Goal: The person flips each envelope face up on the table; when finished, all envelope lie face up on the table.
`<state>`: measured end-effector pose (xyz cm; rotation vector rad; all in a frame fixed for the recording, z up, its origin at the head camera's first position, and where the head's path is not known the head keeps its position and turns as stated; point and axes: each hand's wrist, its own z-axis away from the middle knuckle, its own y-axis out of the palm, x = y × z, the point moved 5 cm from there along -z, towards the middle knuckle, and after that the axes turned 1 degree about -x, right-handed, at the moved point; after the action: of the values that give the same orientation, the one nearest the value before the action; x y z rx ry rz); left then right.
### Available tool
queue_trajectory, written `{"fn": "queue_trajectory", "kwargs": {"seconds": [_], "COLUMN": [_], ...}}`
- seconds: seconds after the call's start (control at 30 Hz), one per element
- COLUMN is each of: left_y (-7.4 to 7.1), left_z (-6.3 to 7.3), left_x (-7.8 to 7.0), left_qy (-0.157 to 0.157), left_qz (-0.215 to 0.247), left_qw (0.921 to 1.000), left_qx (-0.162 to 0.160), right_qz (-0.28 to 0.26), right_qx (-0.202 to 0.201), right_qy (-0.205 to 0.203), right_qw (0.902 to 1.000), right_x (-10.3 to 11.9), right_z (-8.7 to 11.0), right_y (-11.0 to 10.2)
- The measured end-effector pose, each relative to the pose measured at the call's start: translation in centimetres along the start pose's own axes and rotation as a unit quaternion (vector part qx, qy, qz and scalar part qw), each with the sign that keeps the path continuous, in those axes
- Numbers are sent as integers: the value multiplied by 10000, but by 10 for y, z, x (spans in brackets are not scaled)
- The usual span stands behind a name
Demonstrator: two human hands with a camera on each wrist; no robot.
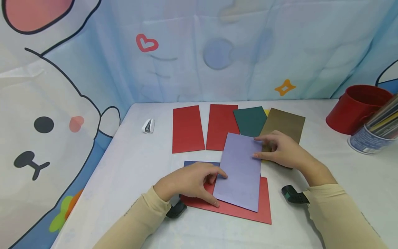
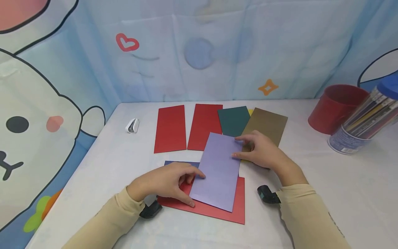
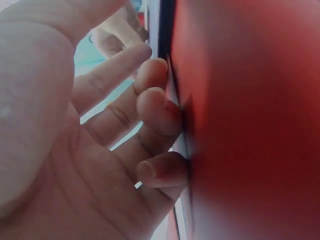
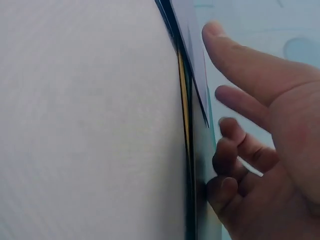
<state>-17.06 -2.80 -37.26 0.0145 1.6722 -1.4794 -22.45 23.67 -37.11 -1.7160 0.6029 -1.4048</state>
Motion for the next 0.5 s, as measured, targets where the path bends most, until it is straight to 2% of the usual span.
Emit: {"fn": "queue_trajectory", "kwargs": {"seconds": [0.13,0.37,0.5], "left_y": [2,2,-3], "left_z": [-1,-2,-1], "left_x": [2,0,-4], "left_qy": [17,33,438], "left_qz": [-42,-388,-774], "left_qw": [10000,9991,9950], "left_qx": [-42,-186,-461], "right_qz": [52,-56,-144], "right_qx": [139,229,276], "right_qy": [98,136,192], "right_qw": [9998,9996,9993], "right_x": [-3,-5,-6], "right_z": [0,0,0], "right_y": [3,5,4]}}
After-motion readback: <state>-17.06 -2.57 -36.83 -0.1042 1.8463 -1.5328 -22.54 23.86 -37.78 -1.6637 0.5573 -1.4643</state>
